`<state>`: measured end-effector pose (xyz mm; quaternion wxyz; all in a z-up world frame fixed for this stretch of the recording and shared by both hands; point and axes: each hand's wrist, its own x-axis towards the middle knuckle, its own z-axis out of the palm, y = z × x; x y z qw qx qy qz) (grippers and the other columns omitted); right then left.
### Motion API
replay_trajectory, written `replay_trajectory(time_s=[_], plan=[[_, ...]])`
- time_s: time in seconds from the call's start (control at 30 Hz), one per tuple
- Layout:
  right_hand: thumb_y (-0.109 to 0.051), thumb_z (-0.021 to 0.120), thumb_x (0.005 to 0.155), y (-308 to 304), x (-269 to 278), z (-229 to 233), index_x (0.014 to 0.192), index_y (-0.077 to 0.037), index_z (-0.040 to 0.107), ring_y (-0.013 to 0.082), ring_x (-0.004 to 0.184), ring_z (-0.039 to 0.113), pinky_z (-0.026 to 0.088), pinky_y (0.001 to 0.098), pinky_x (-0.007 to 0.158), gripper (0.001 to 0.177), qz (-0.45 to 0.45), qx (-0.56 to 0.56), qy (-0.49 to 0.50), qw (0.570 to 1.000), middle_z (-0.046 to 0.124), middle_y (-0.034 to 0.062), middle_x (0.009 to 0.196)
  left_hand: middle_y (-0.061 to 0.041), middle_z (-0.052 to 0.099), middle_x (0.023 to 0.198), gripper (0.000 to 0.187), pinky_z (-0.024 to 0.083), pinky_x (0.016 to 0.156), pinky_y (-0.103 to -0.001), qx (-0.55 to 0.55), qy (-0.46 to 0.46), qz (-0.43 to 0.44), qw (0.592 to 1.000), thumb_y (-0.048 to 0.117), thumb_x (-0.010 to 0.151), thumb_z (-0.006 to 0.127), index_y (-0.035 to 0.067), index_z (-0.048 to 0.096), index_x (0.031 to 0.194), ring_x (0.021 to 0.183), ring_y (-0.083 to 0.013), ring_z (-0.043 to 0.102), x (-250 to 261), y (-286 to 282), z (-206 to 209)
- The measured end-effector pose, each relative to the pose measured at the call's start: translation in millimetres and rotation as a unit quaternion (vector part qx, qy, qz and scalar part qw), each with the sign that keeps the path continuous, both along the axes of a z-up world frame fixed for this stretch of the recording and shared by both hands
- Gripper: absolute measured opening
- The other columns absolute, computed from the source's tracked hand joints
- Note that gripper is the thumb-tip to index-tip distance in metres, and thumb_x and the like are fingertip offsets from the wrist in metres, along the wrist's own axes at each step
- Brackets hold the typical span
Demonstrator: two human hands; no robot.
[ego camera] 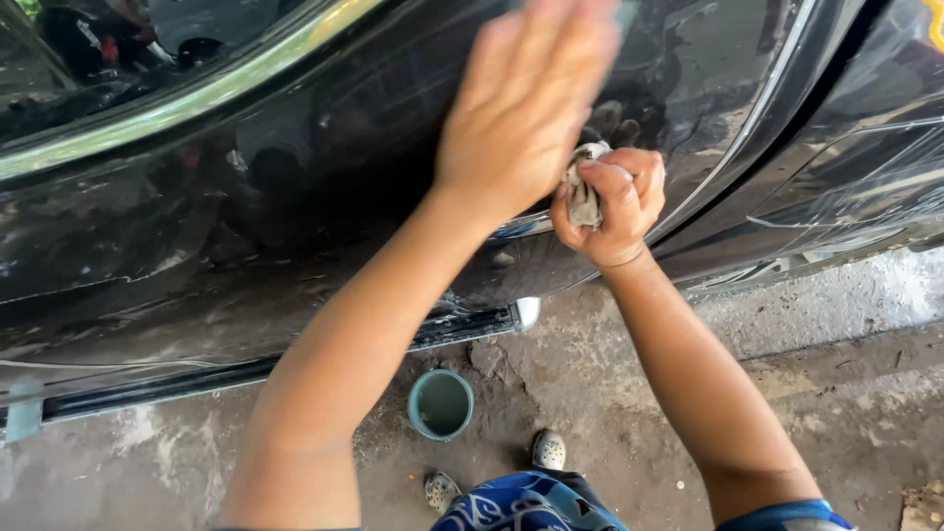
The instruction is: The person scrubs the side panel of a black car using a small sponge and a cloth. They repeatedly dip the sponge into a small bucket on the ground to wet it and wipe the car's surface in circular motions.
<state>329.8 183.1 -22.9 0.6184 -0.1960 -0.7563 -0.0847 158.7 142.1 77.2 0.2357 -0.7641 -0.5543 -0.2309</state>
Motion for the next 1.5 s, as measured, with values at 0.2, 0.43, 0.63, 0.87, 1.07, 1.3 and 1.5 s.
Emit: replay_trajectory(time_s=[0.2,0.43,0.63,0.87,1.07,1.3,1.5], plan=[[-0.003,0.08,0.079,3.0,6.9,-7.3,0.11,-0.007,0.061,0.0323,0.09,0.059,0.051,0.0433,0.079,0.036,0.034,0.007,-0.018,0.999,0.06,0.0132,0.1,-0.011,0.038,0.17,0.054,0.023,0.132,-0.049,0.058,0.066,-0.08,0.993,0.016,0.108,0.058,-0.001,0.049,0.157,0.16,-0.03,0.028,-40.4,-32.8,7.0],[-0.004,0.078,0.077,6.6,-0.1,-6.7,0.108,-0.007,0.061,0.0328,0.089,0.059,0.05,0.0443,0.079,0.035,0.008,0.034,0.007,0.999,0.061,0.0131,0.099,-0.009,0.045,0.162,0.044,0.027,0.126,-0.048,0.081,0.017,-0.079,0.993,0.018,0.108,0.062,0.001,0.059,0.148,0.153,-0.0298,0.035,-31.5,-28.6,-27.3],[-0.006,0.068,0.084,30.9,42.5,-16.2,0.107,-0.003,0.056,0.0352,0.095,0.061,0.05,0.0471,0.087,0.026,0.023,0.039,0.04,0.998,0.061,0.0162,0.101,-0.006,0.044,0.164,0.049,0.025,0.129,-0.045,0.083,0.062,-0.123,0.987,0.015,0.101,0.059,0.004,0.059,0.149,0.155,-0.0231,0.034,23.1,19.9,-11.2],[-0.01,0.075,0.09,53.4,49.7,-14.2,0.112,-0.005,0.058,0.0334,0.093,0.058,0.05,0.044,0.085,0.028,-0.068,0.005,0.078,0.995,0.057,0.0158,0.101,-0.005,0.041,0.165,0.054,0.026,0.122,-0.048,0.014,0.095,-0.022,0.995,0.026,0.1,0.063,0.008,0.059,0.15,0.153,-0.0257,0.032,-58.0,-72.1,-55.0],[-0.011,0.077,0.09,55.8,54.5,-11.9,0.113,-0.006,0.058,0.0332,0.094,0.058,0.05,0.0455,0.086,0.029,-0.052,0.041,0.062,0.996,0.059,0.0151,0.102,-0.008,0.044,0.163,0.053,0.029,0.127,-0.046,0.026,0.034,-0.134,0.99,0.02,0.103,0.059,0.002,0.054,0.153,0.154,-0.0257,0.034,25.2,-7.5,-48.7],[-0.011,0.076,0.09,54.1,50.8,-26.4,0.113,-0.008,0.058,0.0313,0.095,0.056,0.049,0.0434,0.085,0.029,-0.057,0.018,0.093,0.994,0.058,0.0146,0.103,-0.003,0.045,0.164,0.053,0.026,0.124,-0.045,-0.007,0.106,-0.022,0.994,0.027,0.103,0.062,0.01,0.056,0.153,0.155,-0.0229,0.031,-74.4,-92.1,-76.4],[-0.011,0.075,0.089,50.4,47.8,-22.8,0.112,-0.008,0.058,0.0312,0.096,0.055,0.048,0.0434,0.087,0.029,-0.069,0.021,0.096,0.993,0.056,0.014,0.103,-0.005,0.037,0.168,0.058,0.021,0.129,-0.044,0.02,0.1,-0.096,0.99,0.025,0.105,0.063,0.005,0.051,0.158,0.157,-0.0243,0.026,-10.1,-30.3,-65.3]])
